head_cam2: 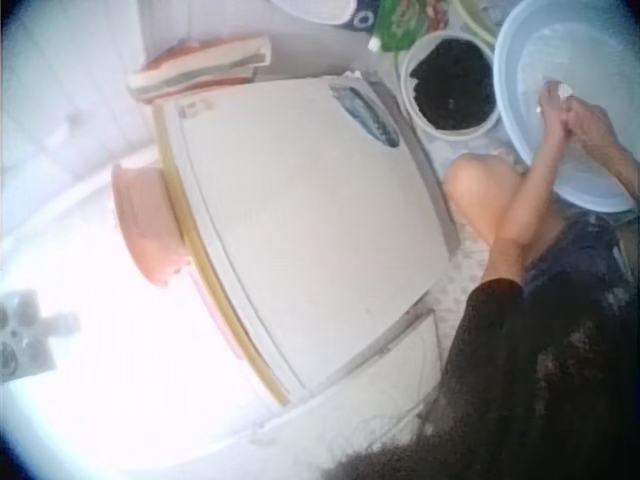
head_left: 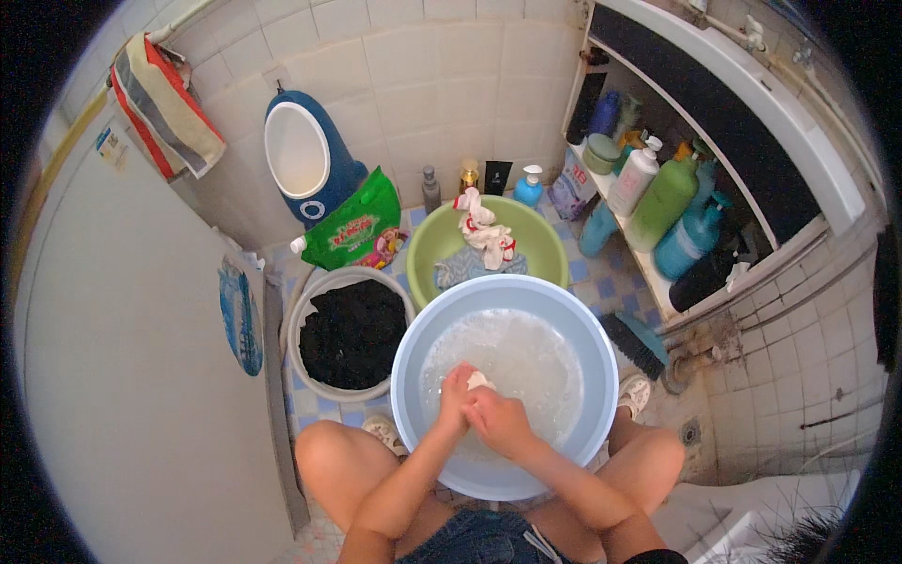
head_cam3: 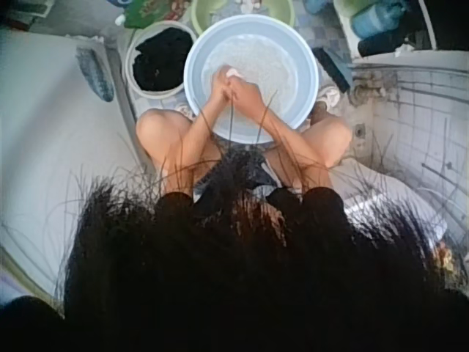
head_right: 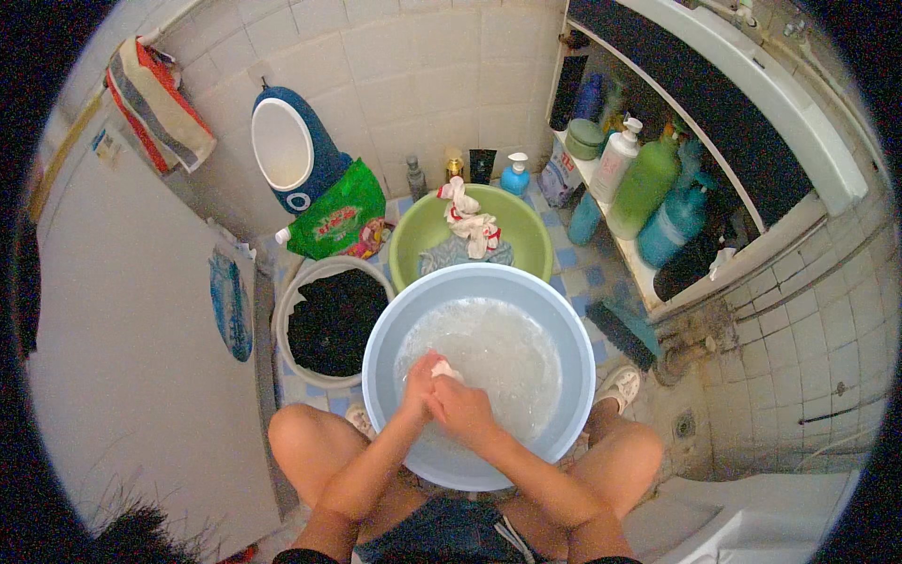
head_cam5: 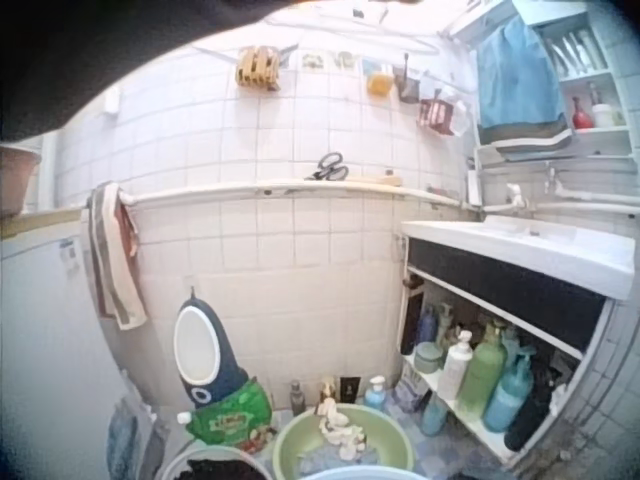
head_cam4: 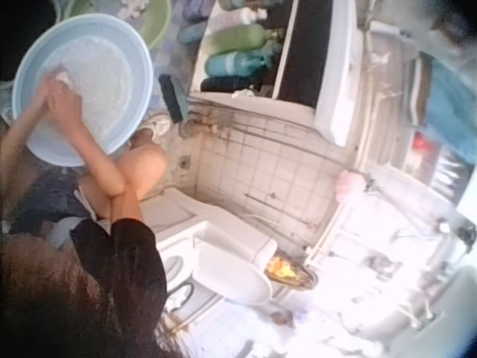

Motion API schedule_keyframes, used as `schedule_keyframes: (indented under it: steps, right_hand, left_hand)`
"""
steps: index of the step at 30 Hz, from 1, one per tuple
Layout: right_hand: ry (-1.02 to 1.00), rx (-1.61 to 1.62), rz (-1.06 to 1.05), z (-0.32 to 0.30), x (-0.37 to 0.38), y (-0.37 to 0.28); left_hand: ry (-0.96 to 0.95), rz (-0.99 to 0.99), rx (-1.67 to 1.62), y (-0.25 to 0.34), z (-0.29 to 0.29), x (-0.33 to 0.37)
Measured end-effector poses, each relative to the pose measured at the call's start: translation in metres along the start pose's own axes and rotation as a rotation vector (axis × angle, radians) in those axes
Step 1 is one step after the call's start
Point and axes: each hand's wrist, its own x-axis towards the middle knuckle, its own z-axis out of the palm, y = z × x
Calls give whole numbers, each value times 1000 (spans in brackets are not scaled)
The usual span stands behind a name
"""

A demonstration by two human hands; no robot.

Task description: The person is sitting on the floor and hand-washing a white sock with red patterns in a blue basin filled with soapy water. They repeatedly scrub, rinse, and wring the sock, then place it into a green basin containing other washed items.

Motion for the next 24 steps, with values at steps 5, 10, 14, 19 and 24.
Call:
schedule_keyframes:
  steps: [5,10,14,19,24]
  right_hand:
    - [86,-41,332,-5,26,51]
    - [86,29,252,-8,20,21]
    - [-71,-133,106,1,1,7]
    - [84,-127,349,-2,28,56]
    - [-26,-41,151,-2,9,5]
  left_hand:
    - [-134,-68,152,25,20,-24]
    - [-16,-16,2,-5,2,-4]
    - [-21,-86,-60,-6,5,-6]
    - [-126,-32,81,6,12,-14]
    - [-32,-89,-40,-26,-20,12]
